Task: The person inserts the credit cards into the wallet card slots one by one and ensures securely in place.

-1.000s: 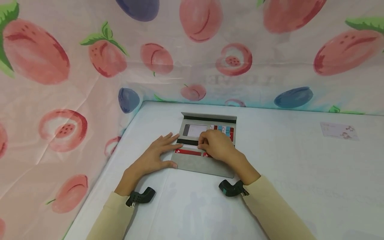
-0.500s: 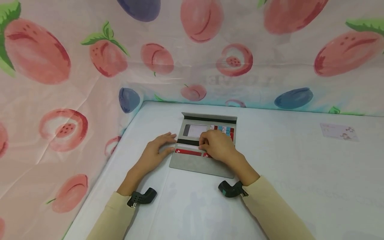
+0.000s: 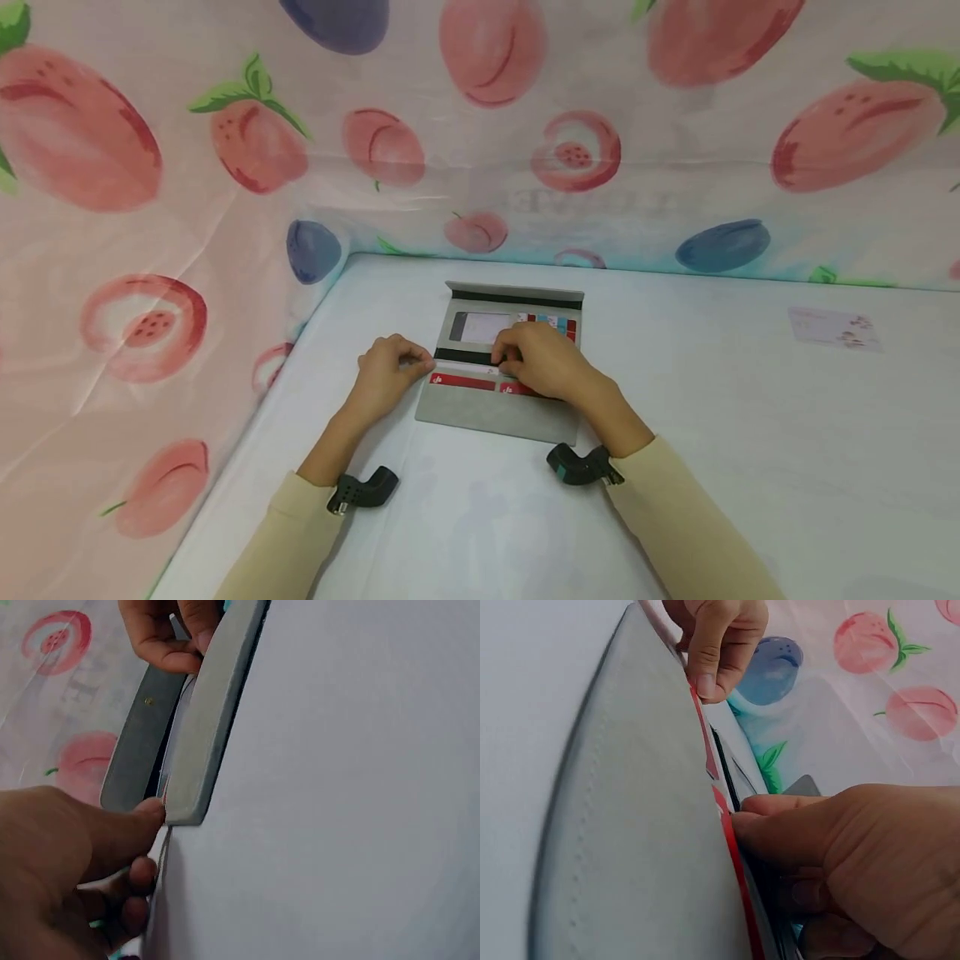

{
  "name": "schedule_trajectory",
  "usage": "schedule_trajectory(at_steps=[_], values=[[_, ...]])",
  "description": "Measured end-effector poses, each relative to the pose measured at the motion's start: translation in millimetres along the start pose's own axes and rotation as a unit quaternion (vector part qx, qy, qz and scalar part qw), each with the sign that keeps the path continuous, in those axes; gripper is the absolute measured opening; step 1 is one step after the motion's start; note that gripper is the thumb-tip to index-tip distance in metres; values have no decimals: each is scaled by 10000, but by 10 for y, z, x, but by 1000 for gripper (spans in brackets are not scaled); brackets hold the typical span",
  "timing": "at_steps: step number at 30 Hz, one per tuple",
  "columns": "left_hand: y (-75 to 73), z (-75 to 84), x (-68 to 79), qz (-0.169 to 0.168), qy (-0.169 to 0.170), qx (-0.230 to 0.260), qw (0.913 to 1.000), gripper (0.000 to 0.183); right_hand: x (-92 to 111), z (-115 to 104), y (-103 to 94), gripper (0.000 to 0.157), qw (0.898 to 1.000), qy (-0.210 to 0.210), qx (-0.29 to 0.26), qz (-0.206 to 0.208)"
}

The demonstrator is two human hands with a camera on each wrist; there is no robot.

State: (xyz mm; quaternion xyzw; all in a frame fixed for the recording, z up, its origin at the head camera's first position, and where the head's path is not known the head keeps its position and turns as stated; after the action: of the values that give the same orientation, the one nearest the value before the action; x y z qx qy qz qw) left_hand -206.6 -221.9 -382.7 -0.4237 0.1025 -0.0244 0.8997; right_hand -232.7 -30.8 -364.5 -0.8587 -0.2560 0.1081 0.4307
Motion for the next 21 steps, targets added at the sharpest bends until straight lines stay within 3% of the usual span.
schedule_trajectory(at_steps=[4,9,15,21], values=[[-15,8,21,-45,-619,80,9980,12,-11,16,21,6,10000,-37,-5,7],[-33,-5,71,-263,-1345,490,9894,19,-17,27,38,4,9998,-103,126,68],[-2,-11,112,-609,-1705,1534,9714,23,-14,50,33,2,9997,-114,209,106],[34,-12,148,-666,-2022,2248,9509,26,-4,65,32,5,9993,-108,271,221]])
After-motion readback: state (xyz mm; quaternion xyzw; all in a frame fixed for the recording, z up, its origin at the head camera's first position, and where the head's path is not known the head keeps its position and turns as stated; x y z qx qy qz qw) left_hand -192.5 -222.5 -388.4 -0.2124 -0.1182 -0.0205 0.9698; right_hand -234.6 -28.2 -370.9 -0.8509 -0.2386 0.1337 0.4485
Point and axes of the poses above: each hand's wrist, its own x-axis away from the middle knuckle, its own y-axis out of the palm, z = x × y, the point moved 8 cm from there along -x, towards the middle knuckle, and after that the axes turned 9 degrees about y, right-handed, at the moved point
